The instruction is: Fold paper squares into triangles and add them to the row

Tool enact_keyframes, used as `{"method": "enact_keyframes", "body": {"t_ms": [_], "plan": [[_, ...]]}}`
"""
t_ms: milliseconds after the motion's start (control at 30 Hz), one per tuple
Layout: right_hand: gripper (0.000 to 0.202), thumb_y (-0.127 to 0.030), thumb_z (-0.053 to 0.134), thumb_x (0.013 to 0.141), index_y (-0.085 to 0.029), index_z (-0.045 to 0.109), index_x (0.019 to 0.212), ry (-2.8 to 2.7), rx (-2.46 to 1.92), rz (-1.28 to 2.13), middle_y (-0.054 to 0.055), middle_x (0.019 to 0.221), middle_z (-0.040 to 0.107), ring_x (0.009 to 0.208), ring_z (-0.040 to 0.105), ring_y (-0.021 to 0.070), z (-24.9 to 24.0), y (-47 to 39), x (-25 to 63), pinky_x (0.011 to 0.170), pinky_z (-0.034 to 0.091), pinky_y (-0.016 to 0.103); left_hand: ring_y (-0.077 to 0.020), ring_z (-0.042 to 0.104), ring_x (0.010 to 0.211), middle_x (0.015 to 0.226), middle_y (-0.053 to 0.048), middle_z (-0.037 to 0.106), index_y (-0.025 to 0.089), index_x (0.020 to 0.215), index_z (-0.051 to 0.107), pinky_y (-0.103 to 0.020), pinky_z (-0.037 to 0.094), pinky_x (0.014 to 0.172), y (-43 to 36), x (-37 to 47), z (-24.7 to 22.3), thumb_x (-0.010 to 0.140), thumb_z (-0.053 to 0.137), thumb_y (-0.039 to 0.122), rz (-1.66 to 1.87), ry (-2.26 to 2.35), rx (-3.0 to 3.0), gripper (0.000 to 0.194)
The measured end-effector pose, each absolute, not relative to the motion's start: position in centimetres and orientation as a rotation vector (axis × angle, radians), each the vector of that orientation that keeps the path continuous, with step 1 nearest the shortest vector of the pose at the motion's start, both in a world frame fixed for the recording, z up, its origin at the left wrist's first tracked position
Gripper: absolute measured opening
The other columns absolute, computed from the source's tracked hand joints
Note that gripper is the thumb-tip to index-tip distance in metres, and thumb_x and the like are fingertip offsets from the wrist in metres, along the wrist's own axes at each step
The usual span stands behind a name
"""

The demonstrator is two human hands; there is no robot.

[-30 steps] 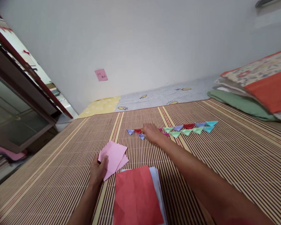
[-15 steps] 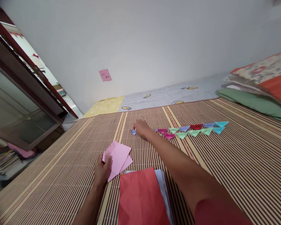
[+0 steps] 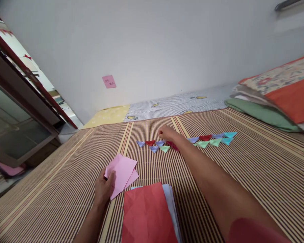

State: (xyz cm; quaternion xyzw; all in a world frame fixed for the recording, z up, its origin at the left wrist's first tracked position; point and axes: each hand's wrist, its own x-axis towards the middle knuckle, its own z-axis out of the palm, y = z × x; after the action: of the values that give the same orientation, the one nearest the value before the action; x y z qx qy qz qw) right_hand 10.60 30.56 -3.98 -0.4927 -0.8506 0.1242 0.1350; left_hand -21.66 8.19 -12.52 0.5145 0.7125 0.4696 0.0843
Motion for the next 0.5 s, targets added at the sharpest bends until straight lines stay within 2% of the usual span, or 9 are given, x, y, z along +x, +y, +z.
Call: {"method": "enact_keyframes", "body": {"t_ms": [267,500], "plan": [[0.03,-0.034,0.063,0.099,-0.016,0.063,0.123,-2.406,-1.67,0.314,0.009,0.124,0.065,0.104,0.067,0.0236,-2.7,30.8,16.6,0.088,0.058,0.043,-0.0217,0.062,0.058,0.069,-0.004,0.068,0.02,0.089,0.062,-0.029,0.048,0.053,8.2,-21.6,-12.1,0.085,0.058,0.047,1.395,2.121,1.547,0.028],[0.032,-0.034,0.064,0.098,-0.016,0.063,0.124,-2.541,-1.699,0.391,0.009,0.123,0.065,0.102,0.067,0.0231,-3.4,30.0,17.8,0.086,0.059,0.042,-0.021,0.06,0.054,0.065,-0.002,0.066,0.021,0.085,0.06,-0.029,0.045,0.05,8.2,-21.8,-12.1,0.085,0.058,0.047,1.372,2.15,1.579,0.026]]}}
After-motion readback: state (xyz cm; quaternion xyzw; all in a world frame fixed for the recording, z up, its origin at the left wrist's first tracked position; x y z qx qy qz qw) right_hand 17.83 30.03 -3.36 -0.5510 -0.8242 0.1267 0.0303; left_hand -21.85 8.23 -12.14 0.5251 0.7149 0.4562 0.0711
